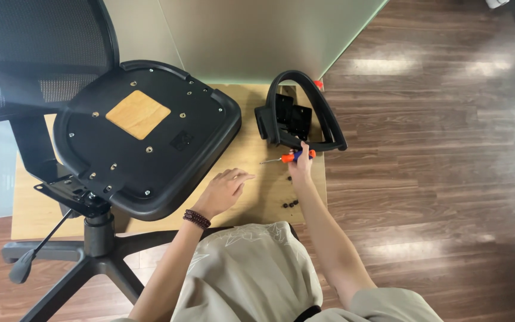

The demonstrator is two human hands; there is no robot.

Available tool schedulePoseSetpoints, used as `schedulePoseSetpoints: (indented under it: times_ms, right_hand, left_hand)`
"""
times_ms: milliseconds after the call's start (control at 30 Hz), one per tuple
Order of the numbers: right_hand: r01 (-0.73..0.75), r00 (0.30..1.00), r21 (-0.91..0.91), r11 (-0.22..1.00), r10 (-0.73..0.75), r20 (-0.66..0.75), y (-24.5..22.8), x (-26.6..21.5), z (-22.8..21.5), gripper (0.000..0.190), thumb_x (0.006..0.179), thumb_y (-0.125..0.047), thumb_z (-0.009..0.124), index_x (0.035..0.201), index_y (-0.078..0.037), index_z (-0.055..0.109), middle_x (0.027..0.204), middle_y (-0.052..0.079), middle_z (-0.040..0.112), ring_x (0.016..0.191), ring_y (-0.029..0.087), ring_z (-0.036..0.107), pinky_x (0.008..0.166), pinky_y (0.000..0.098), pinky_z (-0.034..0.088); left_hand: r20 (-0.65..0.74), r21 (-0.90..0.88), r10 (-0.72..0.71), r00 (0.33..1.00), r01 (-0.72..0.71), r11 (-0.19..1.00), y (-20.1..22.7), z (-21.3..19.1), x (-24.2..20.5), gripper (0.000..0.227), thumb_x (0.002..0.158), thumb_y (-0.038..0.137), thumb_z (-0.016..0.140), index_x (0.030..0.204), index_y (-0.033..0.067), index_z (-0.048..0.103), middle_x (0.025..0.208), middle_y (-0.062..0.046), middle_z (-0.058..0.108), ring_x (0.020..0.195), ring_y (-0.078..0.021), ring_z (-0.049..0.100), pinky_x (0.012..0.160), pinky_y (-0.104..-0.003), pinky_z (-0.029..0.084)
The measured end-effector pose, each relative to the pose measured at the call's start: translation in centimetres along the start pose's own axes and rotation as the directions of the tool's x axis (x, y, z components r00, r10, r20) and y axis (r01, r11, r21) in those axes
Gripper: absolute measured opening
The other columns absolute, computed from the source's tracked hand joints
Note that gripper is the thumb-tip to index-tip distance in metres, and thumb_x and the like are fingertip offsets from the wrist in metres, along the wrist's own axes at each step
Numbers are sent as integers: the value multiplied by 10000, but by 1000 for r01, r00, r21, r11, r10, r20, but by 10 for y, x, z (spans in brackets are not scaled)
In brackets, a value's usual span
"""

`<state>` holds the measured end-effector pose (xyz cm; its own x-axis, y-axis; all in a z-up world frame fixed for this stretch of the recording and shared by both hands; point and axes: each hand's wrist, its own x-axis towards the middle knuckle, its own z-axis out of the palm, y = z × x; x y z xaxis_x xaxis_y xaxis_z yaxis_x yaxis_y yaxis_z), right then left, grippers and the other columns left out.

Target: Unscrewing a metal bracket from the underside of an office chair seat using a manual screwdriver.

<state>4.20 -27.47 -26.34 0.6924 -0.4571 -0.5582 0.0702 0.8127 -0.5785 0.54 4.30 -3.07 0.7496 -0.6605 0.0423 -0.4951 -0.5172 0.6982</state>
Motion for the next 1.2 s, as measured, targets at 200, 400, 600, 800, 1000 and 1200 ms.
schedulePoseSetpoints:
  times_ms: [200,400,600,800,1000,1200]
  right_hand:
    - [-1,991,-136,991,-17,-133,15,17,-11,269,910,-226,766,952,-34,583,771,82,604,653,214,615,544,331,488]
    - [-243,940,-184,952,185,-287,-13,-6,12,366,919,-302,788,931,-76,499,759,104,608,602,226,586,503,338,460]
    - [-284,941,-238,929,221,-258,-2,40,-27,324,891,-311,751,904,-26,598,757,120,657,590,231,579,494,352,456]
    - [-396,911,-119,911,373,-174,-17,13,-14,399,928,-399,761,871,-37,602,756,84,641,589,177,538,543,301,468]
    - [-441,896,-47,896,443,34,-30,0,-25,373,948,-379,748,905,-59,562,762,65,593,672,197,544,629,328,489]
    - [-336,941,-120,934,338,-4,-60,-103,28,371,923,-436,649,981,-78,570,752,57,563,728,237,612,694,388,523]
  left_hand:
    - [35,-32,-50,998,52,998,0,-3,-3,318,985,145,523,1279,171,642,1185,-55,657,1096,-281,629,963,-421,500]
    - [32,-91,-47,998,50,995,1,-2,-4,324,981,142,517,1284,149,632,1202,-65,661,1097,-296,633,958,-429,494]
    - [46,-115,-68,997,73,991,4,-4,0,297,994,155,513,1266,150,633,1188,-67,673,1088,-301,643,948,-432,507]
    - [16,-107,-43,999,45,993,-6,3,0,291,993,162,514,1257,150,634,1164,-76,682,1060,-298,658,920,-435,517]
    - [-32,-150,-120,992,114,982,-1,-12,-14,292,997,174,532,1263,163,655,1125,-84,693,1011,-301,675,869,-424,545]
    - [-176,-345,-149,973,80,935,4,-65,-59,343,937,100,589,1276,128,629,1160,-94,689,960,-248,723,822,-376,568]
